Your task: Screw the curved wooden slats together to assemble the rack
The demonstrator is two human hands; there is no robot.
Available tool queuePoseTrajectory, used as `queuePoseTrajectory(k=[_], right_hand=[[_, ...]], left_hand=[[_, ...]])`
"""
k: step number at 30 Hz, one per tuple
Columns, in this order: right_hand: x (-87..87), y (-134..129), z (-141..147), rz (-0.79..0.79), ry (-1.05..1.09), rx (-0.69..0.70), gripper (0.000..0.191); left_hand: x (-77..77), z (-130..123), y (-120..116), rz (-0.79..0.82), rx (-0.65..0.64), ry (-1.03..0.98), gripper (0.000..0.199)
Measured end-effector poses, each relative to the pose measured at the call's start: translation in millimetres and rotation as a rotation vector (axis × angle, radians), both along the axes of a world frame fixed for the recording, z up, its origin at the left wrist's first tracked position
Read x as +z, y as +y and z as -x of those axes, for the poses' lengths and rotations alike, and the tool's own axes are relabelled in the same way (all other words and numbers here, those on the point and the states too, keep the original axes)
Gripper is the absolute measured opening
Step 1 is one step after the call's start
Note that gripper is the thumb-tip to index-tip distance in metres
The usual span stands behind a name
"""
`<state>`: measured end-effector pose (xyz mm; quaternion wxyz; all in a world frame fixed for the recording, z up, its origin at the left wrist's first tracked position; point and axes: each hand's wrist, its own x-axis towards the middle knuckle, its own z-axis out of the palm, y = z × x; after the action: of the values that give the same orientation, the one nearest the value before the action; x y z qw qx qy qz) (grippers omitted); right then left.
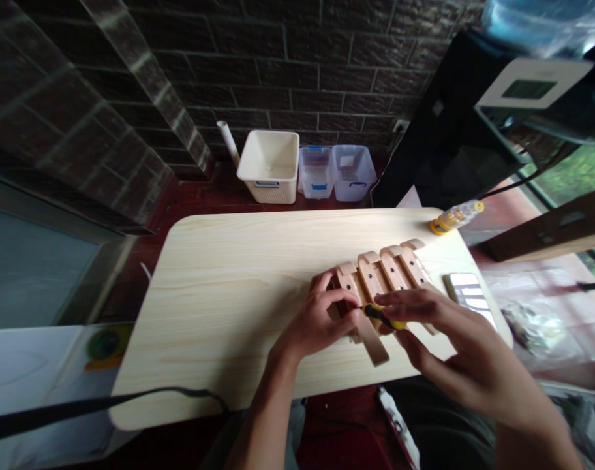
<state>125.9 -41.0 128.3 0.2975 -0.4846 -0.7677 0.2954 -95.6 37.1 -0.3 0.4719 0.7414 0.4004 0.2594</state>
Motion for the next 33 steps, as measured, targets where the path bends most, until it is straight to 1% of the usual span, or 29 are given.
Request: queuePoseTrajectory(k=[8, 12, 16, 19, 23, 27, 33], right_hand=[[-6.5, -2, -2, 0.029, 0.023, -0.027, 0.031], [-11.2, -3, -2, 0.037, 0.019, -0.031, 0.030], [-14.7, -5, -2, 0.043, 0.062, -0.053, 0.029], [-12.6, -4, -2, 0.049, 0.077, -0.047, 0.030], [-6.1, -2, 0, 0.033, 0.038, -0.028, 0.043], [-3.6, -1, 0, 0.014, 0.035, 0.014, 0.037], [-5.8, 0, 1, 0.026, 0.076, 0.010, 0.031]], left_hand=[[0.4, 0, 0, -0.005, 0.002, 0.012, 0.018], [1.2, -1, 1, 0.008, 0.000, 0.006, 0.018], [0.3, -1, 1, 0.000, -0.005, 0.001, 0.019], [-1.3, -1, 1, -0.005, -0.004, 0.007, 0.019], [-1.9, -2, 1, -0.004, -0.004, 0.011, 0.019], [0.6, -2, 1, 0.003, -0.002, 0.013, 0.019], [3.1, -2, 2, 0.006, -0.007, 0.015, 0.019]])
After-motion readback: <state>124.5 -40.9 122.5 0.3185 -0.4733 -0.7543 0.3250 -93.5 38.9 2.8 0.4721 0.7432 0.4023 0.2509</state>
